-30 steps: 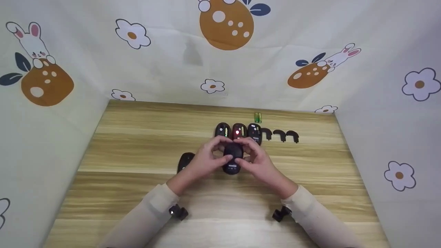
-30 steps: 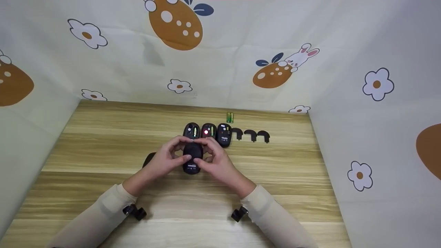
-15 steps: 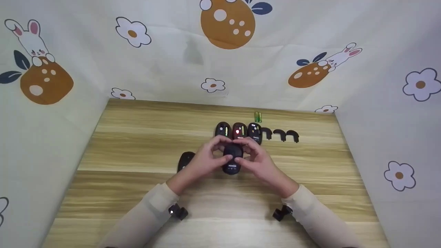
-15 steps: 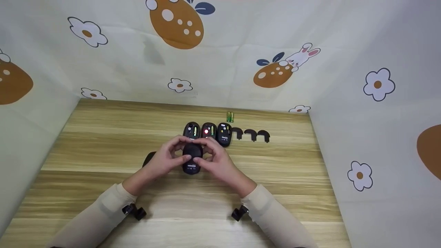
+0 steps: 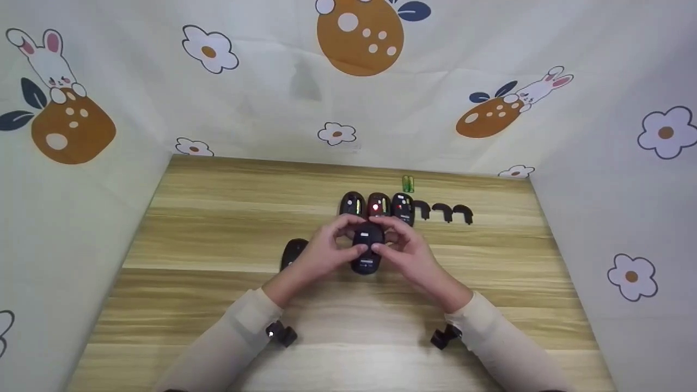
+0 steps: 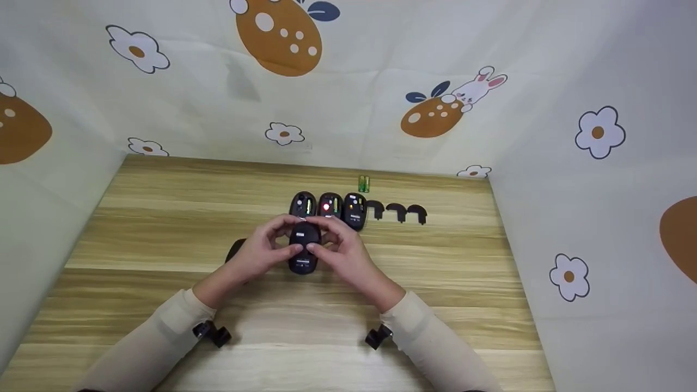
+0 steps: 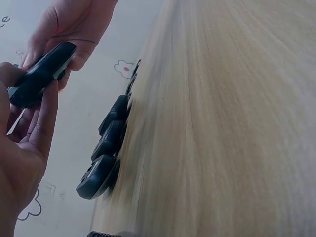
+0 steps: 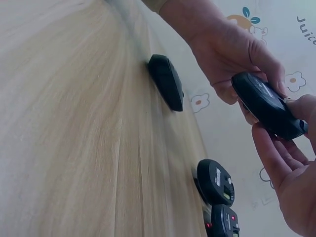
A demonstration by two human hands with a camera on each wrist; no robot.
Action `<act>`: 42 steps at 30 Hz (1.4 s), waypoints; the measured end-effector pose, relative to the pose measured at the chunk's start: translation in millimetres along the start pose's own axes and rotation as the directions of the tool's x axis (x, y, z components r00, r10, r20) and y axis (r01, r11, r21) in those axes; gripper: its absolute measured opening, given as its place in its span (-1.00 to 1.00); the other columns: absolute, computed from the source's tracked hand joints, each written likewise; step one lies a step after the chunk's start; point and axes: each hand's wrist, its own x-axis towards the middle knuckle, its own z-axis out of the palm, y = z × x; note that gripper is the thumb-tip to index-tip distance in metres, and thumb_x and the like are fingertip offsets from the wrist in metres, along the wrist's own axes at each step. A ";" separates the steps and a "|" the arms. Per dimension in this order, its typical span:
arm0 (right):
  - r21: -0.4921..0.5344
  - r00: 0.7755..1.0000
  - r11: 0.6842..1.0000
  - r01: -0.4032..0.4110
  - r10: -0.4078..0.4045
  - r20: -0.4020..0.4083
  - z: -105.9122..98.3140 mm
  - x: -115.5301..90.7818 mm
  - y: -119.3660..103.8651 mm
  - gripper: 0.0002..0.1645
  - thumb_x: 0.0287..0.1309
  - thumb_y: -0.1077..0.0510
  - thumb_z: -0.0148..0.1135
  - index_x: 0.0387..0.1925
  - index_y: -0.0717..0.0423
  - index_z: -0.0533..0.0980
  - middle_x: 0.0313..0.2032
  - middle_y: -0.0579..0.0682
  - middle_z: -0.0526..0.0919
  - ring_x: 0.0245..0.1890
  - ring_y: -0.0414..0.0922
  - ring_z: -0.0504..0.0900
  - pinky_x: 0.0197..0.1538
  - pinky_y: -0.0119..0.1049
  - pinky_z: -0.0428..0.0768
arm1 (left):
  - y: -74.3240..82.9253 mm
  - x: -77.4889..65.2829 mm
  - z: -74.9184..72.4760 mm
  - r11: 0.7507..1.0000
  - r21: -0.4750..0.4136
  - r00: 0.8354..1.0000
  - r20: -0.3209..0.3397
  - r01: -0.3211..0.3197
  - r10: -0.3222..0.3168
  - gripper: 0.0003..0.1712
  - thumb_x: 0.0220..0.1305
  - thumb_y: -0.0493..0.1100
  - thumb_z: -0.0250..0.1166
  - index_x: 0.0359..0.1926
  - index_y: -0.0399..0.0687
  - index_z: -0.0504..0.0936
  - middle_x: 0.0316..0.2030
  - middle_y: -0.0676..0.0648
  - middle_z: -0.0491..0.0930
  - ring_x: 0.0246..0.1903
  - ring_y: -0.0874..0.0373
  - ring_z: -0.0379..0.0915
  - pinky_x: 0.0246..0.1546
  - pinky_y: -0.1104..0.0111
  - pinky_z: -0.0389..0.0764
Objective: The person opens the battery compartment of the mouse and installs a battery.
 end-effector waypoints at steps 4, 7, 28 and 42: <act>-0.063 0.997 0.995 0.078 -0.078 -0.001 -2.4 1.5 0.9 -0.40 0.36 0.33 0.49 0.40 0.11 0.62 0.24 0.11 0.62 0.08 0.09 0.70 0.16 -0.16 0.76 | 1.0 0.8 0.5 1.000 0.011 1.000 0.002 -0.002 0.002 -0.48 0.35 -0.22 0.57 0.28 -0.08 0.66 -0.03 -0.03 0.74 -0.03 0.01 0.65 0.34 -0.05 0.60; -0.113 0.988 0.982 0.152 -0.154 -0.008 -5.2 4.0 1.9 -0.43 0.36 0.32 0.50 0.37 0.14 0.63 0.13 0.09 0.64 0.03 0.06 0.68 0.15 -0.19 0.73 | 1.8 0.6 1.9 1.000 0.022 1.000 0.012 -0.008 0.008 -0.49 0.35 -0.22 0.57 0.27 -0.10 0.67 -0.03 -0.03 0.74 -0.04 0.00 0.66 0.35 -0.07 0.59; -0.070 0.956 0.985 0.158 -0.171 -0.239 -33.6 8.4 3.3 -0.44 0.33 0.45 0.46 0.34 0.32 0.63 -0.20 0.19 0.73 -0.25 -0.12 0.68 -0.13 -0.34 0.74 | -2.0 0.7 6.4 0.998 0.055 0.998 0.055 0.008 -0.011 -0.50 0.32 -0.22 0.59 0.25 0.06 0.72 0.02 0.09 0.73 -0.04 0.09 0.65 0.36 -0.04 0.57; -0.063 0.957 0.996 0.059 -0.075 -0.280 -100.9 2.8 16.0 -0.49 0.36 0.49 0.42 0.32 0.42 0.62 -0.23 0.21 0.72 -0.27 -0.16 0.69 -0.20 -0.44 0.73 | 1.9 0.4 5.0 0.997 0.053 0.997 0.054 0.053 -0.055 -0.50 0.33 -0.21 0.59 0.25 0.11 0.71 -0.01 0.08 0.73 -0.02 0.08 0.67 0.39 -0.12 0.51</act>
